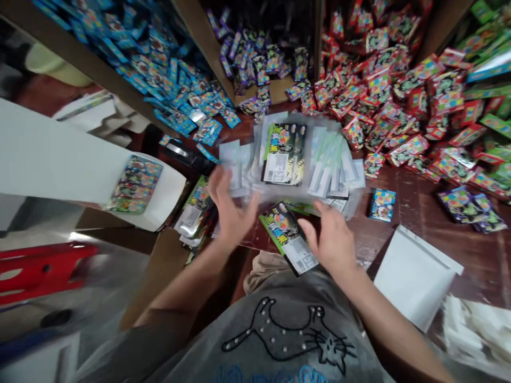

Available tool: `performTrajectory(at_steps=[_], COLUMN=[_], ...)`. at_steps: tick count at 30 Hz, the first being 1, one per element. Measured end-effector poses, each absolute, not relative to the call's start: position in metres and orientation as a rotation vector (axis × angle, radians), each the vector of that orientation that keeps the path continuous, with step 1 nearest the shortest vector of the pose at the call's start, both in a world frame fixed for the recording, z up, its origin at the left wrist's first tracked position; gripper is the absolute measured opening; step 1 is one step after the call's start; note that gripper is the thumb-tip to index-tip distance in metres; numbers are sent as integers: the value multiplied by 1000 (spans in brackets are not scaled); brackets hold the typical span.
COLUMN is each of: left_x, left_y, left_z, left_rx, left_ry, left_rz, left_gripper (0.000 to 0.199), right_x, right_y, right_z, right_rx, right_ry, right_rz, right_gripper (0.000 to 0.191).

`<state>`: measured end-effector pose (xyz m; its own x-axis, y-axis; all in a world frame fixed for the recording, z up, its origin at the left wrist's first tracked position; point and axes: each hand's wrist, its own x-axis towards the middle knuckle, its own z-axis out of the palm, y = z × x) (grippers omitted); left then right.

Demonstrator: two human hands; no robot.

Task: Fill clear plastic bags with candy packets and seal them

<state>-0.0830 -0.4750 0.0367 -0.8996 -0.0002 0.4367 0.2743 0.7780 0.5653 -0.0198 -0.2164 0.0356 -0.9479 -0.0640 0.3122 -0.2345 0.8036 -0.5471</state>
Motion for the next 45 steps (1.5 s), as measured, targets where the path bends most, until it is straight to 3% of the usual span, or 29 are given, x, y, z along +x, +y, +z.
performTrajectory(at_steps=[2, 5, 7, 12, 16, 19, 21, 24, 26, 29, 31, 34, 39, 42, 45], left_x=[-169, -304, -367, -402, -357, -292, -238, -168, -142, -133, -136, -138, -121, -111, -103], left_y=[-492, -502, -501, -497, -479, -444, -413, -361, -331, -302, -297, -306, -320, -308, -289], left_z=[56, 64, 59, 59, 98, 125, 128, 105, 83, 59, 54, 57, 52, 46, 41], left_rx=[-345, -248, -315, -438, -557, -843, -1167, -1879, -2321, -2562, -2509, -2291, -2046, -1953, -1860], left_ry=[-2675, -2886, -2956, -3059, -2880, -2869, -2971, -3094, -2920, -2720, -2688, -2693, -2816, -2891, -2941], left_rz=[-817, -720, -719, -920, -947, -895, -978, -1145, -1199, -1060, -950, -922, -721, -651, -602], left_gripper=[77, 106, 116, 117, 104, 90, 81, 36, 19, 13, 13, 28, 85, 113, 125], right_x=[-35, -55, -61, -62, -60, -50, -38, -18, -4, 12, 16, 9, -45, -93, -130], right_y=[-173, -96, -54, -20, -28, -36, -47, -77, -100, -119, -107, -51, 64, 85, 73], right_z=[48, 57, 58, 44, 41, 46, 46, 36, 28, 24, 31, 52, 76, 72, 65], right_rx=[225, 303, 333, 372, 368, 438, 313, 54, 93, 256, 386, 433, -219, -238, -195], right_ry=[-2667, -2737, -2915, -3219, -3231, -3081, -2967, -2959, -3047, -3149, -3151, -3007, -2857, -2973, -3163], right_rz=[796, 671, 615, 552, 452, 610, 704, 586, 501, 495, 637, 852, 404, 271, 192], right_gripper=[62, 97, 109, 117, 104, 89, 63, 22, 24, 21, 42, 88, 73, 76, 84])
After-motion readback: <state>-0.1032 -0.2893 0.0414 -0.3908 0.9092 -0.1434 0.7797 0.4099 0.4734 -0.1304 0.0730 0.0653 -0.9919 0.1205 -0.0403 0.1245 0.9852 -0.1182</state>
